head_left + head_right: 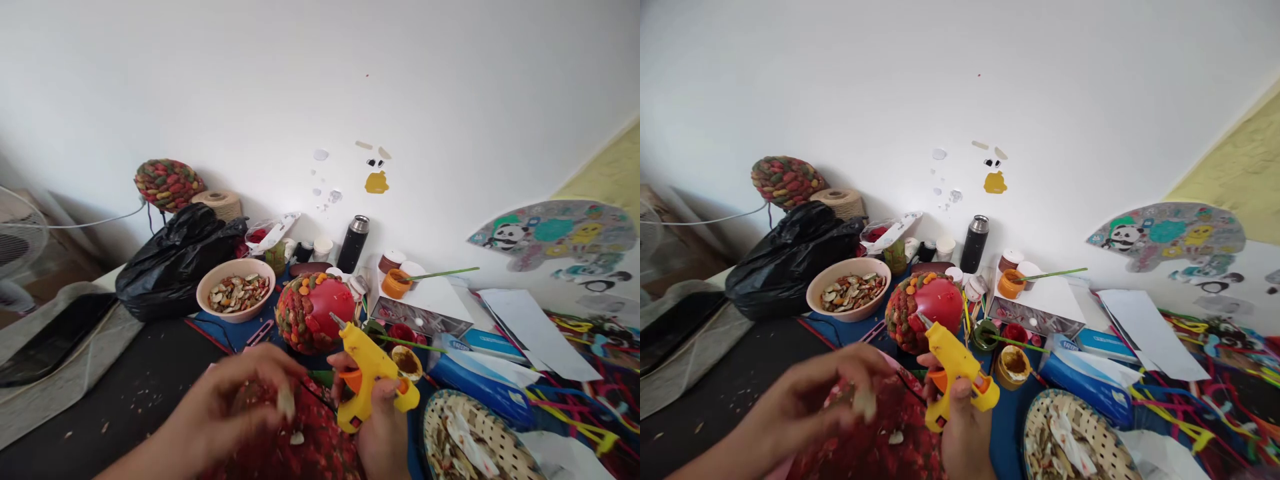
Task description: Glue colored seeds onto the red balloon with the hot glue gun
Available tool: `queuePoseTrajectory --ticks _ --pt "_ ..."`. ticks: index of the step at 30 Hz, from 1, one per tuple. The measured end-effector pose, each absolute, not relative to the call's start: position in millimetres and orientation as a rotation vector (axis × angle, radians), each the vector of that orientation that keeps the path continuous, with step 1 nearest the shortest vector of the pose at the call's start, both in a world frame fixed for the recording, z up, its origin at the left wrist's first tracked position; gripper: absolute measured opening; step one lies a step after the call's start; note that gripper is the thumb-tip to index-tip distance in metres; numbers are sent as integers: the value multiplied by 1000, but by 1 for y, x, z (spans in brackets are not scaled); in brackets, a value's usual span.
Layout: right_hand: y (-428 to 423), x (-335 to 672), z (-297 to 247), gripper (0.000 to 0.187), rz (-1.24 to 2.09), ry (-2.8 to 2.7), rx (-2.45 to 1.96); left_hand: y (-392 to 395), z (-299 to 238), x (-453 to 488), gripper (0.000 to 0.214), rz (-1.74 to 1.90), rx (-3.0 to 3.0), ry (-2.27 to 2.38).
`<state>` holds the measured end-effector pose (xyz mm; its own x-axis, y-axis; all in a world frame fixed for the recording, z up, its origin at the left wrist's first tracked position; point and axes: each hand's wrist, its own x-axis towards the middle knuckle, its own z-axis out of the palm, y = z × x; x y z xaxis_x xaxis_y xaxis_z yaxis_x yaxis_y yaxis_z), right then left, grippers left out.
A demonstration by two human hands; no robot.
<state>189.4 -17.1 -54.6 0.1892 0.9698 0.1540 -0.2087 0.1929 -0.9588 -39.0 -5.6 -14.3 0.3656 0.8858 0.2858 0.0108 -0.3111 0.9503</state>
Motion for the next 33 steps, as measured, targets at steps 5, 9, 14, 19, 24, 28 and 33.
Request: queuePoseTrajectory --ticks 5,9,14,19,24,28,33 --pt "-21 186 -61 78 1055 -1084 -997 29 7 -53 32 1305 1306 1073" --pt "-19 185 -52 72 926 -1304 -1011 48 0 -47 30 1317 1347 1025" --pt "-16 187 -45 72 855 -1439 -1033 52 -15 -40 29 1337 1361 1012" --pt "-17 187 -45 70 814 -1497 -1067 51 -24 -38 23 1343 1404 1056" --pt "-16 183 -49 67 794 -1528 -1041 48 -25 -40 18 1398 1443 1077" --pt "-14 182 -51 59 766 -1533 -1015 45 -27 -41 17 1409 1463 1091" --pt "-14 182 -52 59 749 -1557 -1003 43 -31 -42 15 1430 1510 1089"
